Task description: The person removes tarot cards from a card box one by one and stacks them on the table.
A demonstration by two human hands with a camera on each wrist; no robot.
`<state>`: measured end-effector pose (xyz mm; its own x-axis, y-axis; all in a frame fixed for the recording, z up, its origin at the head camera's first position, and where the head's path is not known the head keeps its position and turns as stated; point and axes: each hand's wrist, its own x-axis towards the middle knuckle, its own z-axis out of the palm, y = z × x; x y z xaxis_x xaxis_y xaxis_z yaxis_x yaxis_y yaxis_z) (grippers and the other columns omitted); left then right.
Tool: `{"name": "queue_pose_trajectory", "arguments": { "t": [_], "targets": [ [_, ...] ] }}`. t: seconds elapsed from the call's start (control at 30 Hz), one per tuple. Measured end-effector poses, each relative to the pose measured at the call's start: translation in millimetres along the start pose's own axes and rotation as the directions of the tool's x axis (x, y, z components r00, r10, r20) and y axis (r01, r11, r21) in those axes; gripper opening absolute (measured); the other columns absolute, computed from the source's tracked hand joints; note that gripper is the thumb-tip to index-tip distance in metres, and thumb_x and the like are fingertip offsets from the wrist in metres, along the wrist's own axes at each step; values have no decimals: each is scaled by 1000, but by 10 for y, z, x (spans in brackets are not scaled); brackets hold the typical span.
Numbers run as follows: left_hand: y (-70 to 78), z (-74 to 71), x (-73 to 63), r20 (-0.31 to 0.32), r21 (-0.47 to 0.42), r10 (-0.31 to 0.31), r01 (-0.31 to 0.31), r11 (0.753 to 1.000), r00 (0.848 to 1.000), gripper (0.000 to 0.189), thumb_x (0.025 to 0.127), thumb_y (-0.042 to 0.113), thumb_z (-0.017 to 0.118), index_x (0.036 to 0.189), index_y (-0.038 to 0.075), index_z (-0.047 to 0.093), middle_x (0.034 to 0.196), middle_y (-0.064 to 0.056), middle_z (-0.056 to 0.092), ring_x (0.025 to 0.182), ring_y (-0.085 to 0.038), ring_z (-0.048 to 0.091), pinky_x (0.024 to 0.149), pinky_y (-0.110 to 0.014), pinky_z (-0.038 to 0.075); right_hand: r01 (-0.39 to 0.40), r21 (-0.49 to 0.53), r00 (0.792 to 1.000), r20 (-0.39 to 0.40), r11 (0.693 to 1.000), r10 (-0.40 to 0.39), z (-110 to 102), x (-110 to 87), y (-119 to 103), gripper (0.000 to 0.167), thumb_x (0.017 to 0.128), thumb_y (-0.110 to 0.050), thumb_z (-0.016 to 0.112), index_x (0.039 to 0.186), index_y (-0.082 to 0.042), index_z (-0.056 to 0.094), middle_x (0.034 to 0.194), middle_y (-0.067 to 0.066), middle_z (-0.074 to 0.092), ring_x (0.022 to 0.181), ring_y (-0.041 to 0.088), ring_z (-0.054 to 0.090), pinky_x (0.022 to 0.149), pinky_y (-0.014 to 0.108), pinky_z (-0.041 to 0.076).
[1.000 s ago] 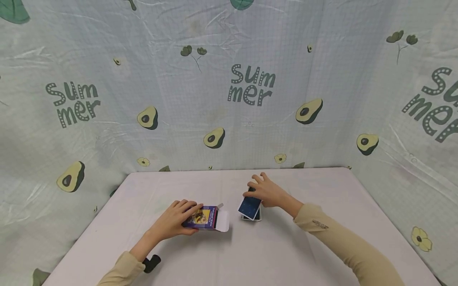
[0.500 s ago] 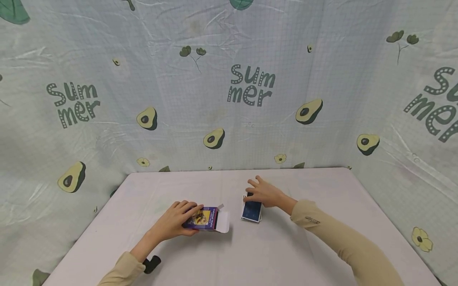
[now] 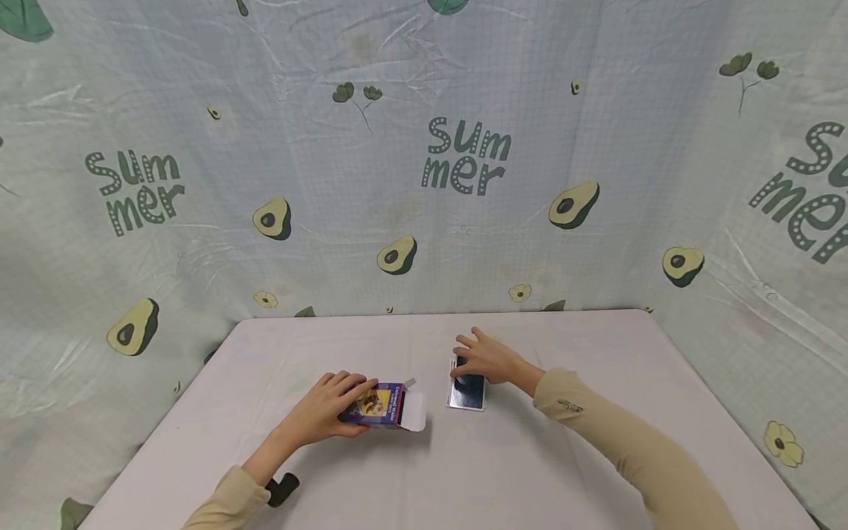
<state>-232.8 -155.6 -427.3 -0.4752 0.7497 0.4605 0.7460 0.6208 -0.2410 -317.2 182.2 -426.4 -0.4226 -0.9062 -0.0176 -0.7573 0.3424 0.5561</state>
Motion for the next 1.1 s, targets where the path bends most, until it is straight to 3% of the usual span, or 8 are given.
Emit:
{"name": "queue_pose_trajectory", "arguments": {
  "t": [0.87,1.1],
  "targets": [
    [3,44,21,-2,-16,-10,10,1000,1000,74,63,53,70,124,17,50,107,1,55,91,-14,50,73,-33,40,-50,57,997,67,997,46,108,25,-91,60,69,-26,75,119,-44,48,125,2,53,119,29,44,92,50,38],
    [-2,35,18,-2,-7,-13,13,1000,1000,75,62,53,71,126,19,48,107,1,55,91,-14,50,73,-33,40,-71,77,997,45,994,67,105,-1,-103,60,70,-23,74,120,-43,47,125,2,53,119,29,44,92,50,38]
  ]
}}
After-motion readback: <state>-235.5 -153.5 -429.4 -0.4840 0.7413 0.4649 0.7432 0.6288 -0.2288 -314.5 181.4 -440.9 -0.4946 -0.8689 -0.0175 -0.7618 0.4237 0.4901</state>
